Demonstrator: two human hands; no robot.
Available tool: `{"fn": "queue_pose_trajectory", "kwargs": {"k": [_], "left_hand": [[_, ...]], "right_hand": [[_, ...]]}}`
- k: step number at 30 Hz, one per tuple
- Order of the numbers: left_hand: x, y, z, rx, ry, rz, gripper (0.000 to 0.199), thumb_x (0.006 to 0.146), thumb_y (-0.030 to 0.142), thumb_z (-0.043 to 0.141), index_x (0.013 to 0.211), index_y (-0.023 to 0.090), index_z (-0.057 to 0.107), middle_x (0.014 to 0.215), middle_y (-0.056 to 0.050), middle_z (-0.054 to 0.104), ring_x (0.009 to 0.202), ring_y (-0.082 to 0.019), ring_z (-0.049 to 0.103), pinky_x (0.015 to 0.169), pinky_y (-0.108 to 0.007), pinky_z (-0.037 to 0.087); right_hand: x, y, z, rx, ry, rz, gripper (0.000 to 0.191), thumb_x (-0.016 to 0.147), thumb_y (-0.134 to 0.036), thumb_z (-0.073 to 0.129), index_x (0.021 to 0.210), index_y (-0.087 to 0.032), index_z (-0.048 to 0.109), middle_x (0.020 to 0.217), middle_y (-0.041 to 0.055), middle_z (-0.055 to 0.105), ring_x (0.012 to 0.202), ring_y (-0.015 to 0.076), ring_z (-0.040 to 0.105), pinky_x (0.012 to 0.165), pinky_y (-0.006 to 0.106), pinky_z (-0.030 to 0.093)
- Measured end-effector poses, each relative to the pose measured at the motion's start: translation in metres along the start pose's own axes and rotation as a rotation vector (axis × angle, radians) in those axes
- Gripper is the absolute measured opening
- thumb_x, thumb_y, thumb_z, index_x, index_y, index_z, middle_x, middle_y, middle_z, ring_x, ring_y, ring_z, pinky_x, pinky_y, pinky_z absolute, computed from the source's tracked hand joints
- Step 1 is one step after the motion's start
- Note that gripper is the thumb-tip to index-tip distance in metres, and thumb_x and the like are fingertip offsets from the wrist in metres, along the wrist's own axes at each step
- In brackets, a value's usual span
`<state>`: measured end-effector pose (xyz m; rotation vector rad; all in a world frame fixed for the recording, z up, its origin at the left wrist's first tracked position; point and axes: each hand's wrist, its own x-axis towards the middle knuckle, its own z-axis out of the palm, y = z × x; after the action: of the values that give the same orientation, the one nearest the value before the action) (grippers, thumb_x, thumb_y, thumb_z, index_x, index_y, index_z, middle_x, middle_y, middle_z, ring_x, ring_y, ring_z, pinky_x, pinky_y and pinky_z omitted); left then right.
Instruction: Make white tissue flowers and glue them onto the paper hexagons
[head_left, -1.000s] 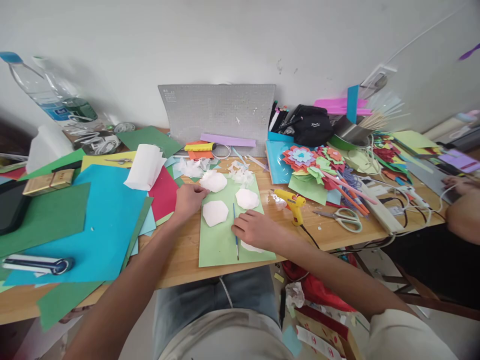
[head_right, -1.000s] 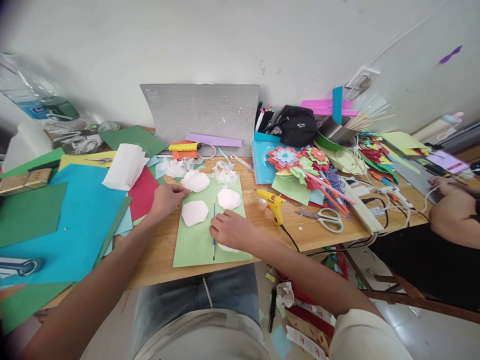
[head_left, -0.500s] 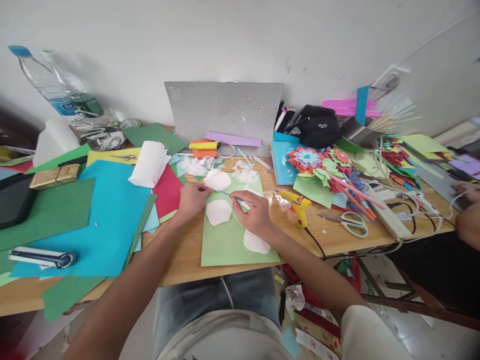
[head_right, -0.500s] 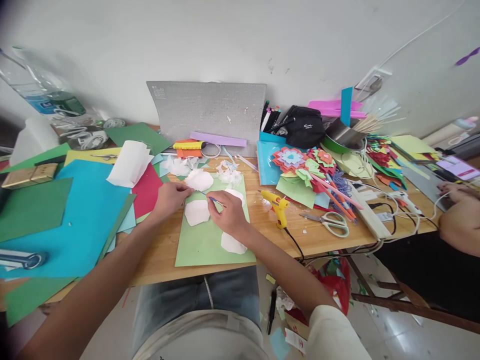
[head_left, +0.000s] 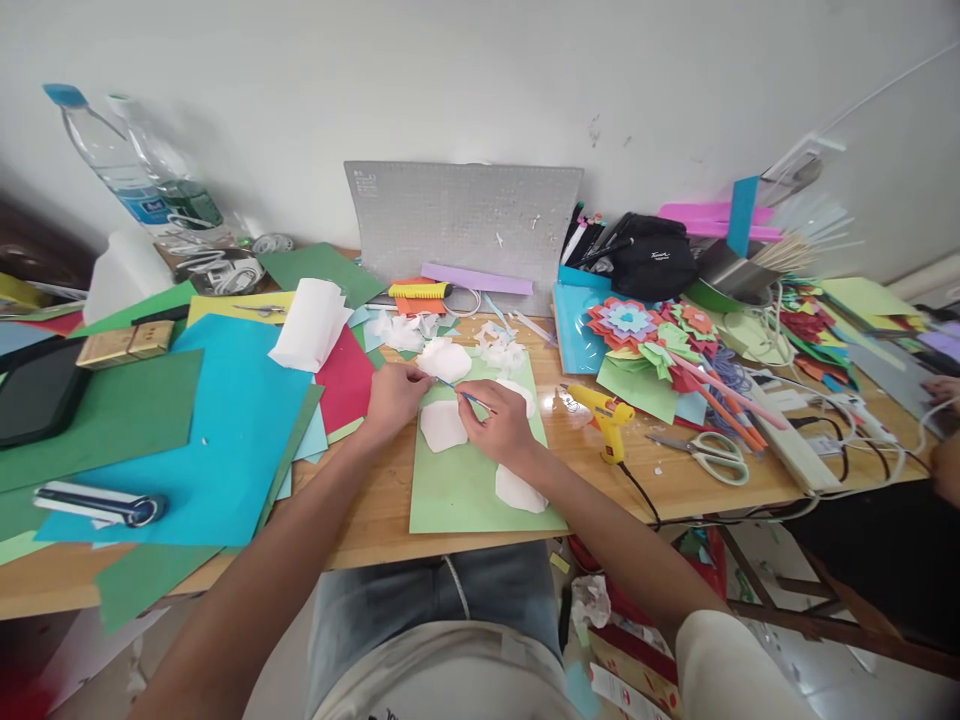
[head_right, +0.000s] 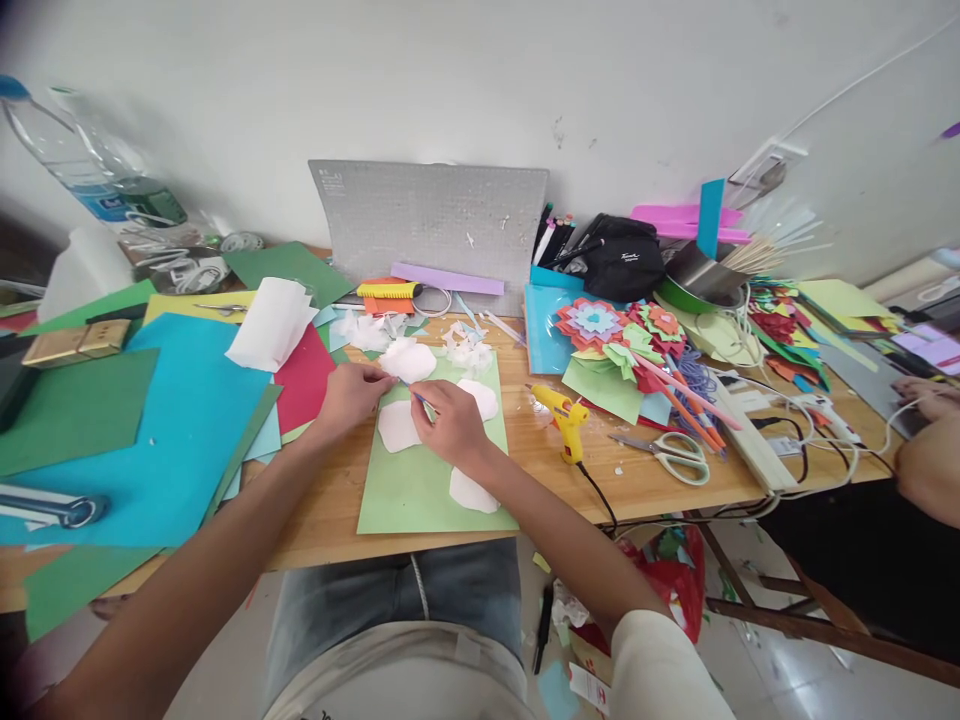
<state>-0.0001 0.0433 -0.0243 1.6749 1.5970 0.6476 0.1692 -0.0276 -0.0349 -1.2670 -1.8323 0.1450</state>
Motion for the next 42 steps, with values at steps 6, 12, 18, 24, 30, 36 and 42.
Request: {"fn": "queue_pose_trajectory", "kwargs": {"k": [6,12,18,24,30,36,42], "left_hand": [[-0.0025,0.0015,-0.0018,-0.007,-0.022,-0.002,0.019,0.078,0.032,0.066,0.078,0.016,0.076,0.078,-0.004,0.075,0.073,-0.019,0.066,0.073,-0.027,0.048],[-0.0052,0.0009,-0.0038,-0.003,-0.032,0.030,0.019,0.078,0.031,0.064,0.078,0.017,0.076,0.084,-0.004,0.076,0.079,-0.021,0.067,0.079,-0.029,0.049],[-0.0034,0.0003,-0.0026,0.010,-0.019,0.035,0.017,0.076,0.028,0.063,0.076,0.017,0.076,0.082,-0.004,0.076,0.079,-0.021,0.067,0.072,-0.027,0.048],[-0.0041,0.0023,-0.0026,0.017,-0.015,0.045,0.017,0.076,0.027,0.062,0.075,0.016,0.075,0.080,-0.004,0.075,0.074,-0.019,0.066,0.070,-0.026,0.048],[-0.0043,0.0004,-0.0014,0.015,-0.010,0.047,0.017,0.076,0.027,0.063,0.074,0.016,0.075,0.077,-0.004,0.075,0.073,-0.019,0.065,0.069,-0.027,0.047],[-0.0038,-0.0010,-0.0002,0.012,-0.005,0.056,0.017,0.076,0.028,0.062,0.073,0.017,0.075,0.077,-0.004,0.075,0.075,-0.020,0.065,0.069,-0.026,0.048],[-0.0039,-0.0014,-0.0009,-0.003,-0.016,0.051,0.017,0.076,0.028,0.063,0.073,0.017,0.075,0.079,-0.003,0.075,0.077,-0.019,0.066,0.068,-0.026,0.048]], "right_hand": [[-0.0014,0.0034,0.0030,-0.035,0.022,-0.037,0.019,0.089,-0.018,0.052,0.097,-0.023,0.068,0.091,0.0047,0.074,0.082,0.0168,0.069,0.077,0.029,0.055],[-0.0012,0.0060,0.0046,-0.023,0.089,-0.106,0.018,0.087,-0.014,0.054,0.097,-0.022,0.066,0.089,0.0046,0.074,0.079,0.0168,0.069,0.073,0.029,0.056],[-0.0011,0.0015,0.0014,0.000,0.135,-0.157,0.018,0.085,-0.011,0.056,0.096,-0.022,0.065,0.086,0.0042,0.073,0.075,0.0164,0.068,0.069,0.029,0.055],[-0.0008,0.0038,0.0037,-0.011,0.119,-0.145,0.018,0.085,-0.011,0.055,0.096,-0.022,0.065,0.086,0.0043,0.072,0.076,0.0163,0.068,0.068,0.028,0.055],[-0.0019,0.0029,0.0044,-0.031,0.106,-0.169,0.018,0.085,-0.010,0.055,0.097,-0.022,0.064,0.086,0.0050,0.072,0.077,0.0171,0.067,0.068,0.029,0.054],[-0.0014,-0.0005,0.0034,-0.092,0.080,-0.219,0.018,0.086,-0.011,0.054,0.096,-0.022,0.062,0.084,0.0048,0.072,0.075,0.0177,0.067,0.068,0.030,0.055],[-0.0027,0.0027,0.0053,-0.090,0.106,-0.222,0.018,0.085,-0.010,0.055,0.098,-0.022,0.062,0.085,0.0050,0.072,0.075,0.0179,0.066,0.067,0.031,0.054]]}}
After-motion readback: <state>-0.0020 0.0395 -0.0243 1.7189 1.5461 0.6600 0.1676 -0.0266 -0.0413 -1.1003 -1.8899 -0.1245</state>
